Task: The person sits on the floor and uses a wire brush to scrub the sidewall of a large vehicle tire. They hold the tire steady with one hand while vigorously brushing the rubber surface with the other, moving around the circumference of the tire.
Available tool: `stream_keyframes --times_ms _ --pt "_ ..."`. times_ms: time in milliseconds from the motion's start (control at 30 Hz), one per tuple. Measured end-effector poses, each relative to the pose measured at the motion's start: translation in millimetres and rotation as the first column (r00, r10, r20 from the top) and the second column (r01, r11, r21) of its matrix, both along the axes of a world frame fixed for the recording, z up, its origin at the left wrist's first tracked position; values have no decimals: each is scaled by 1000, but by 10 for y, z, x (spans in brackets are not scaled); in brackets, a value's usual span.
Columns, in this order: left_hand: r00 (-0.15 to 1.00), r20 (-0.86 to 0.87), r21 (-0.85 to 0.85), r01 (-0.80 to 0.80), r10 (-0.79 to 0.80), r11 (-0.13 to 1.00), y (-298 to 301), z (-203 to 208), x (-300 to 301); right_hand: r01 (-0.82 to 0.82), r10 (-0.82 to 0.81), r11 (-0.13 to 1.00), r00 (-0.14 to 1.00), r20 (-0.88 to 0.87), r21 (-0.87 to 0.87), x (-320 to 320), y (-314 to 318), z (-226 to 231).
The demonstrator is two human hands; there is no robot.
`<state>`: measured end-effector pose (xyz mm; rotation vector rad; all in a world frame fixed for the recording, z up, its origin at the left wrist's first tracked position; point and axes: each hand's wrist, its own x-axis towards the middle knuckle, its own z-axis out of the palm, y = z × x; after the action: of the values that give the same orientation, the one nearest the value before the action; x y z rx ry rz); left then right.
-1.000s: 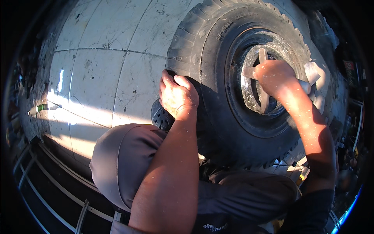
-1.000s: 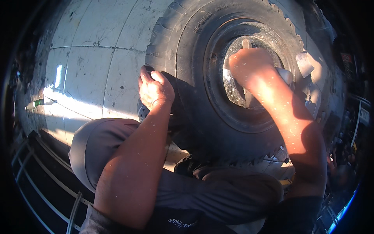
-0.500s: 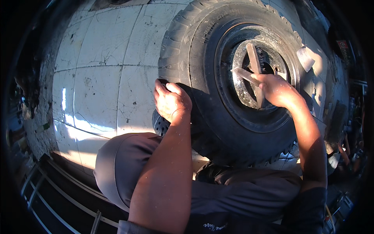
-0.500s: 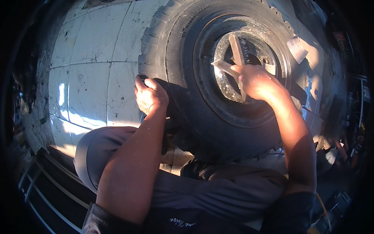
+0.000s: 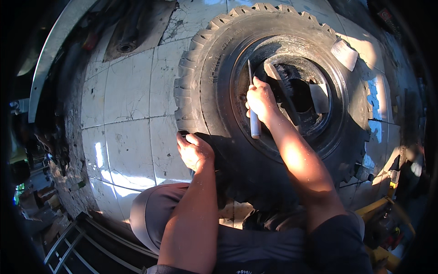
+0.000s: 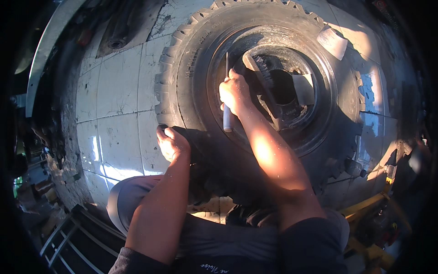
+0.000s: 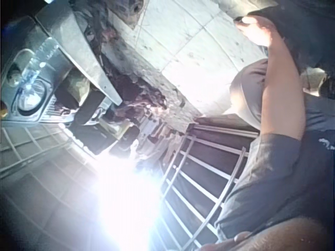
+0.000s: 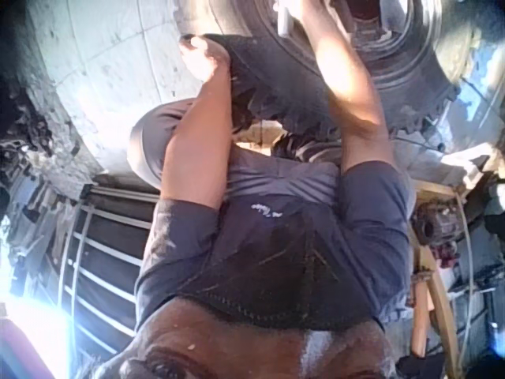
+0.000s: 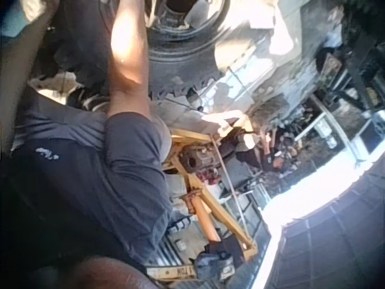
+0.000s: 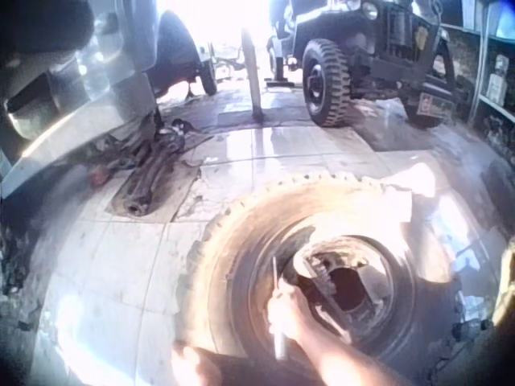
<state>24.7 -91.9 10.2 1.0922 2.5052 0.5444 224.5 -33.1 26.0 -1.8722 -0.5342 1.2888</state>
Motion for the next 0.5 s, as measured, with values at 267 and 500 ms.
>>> stream_keyframes --times_ms 267,500 --pt "999 1 7 44 -44 999 -2 -88 -20 229 -165 967 896 -411 113 140 115 -130" --pt "998 0 24 56 -56 998 -5 -89 1 265 -229 956 941 -248 124 307 277 -43"
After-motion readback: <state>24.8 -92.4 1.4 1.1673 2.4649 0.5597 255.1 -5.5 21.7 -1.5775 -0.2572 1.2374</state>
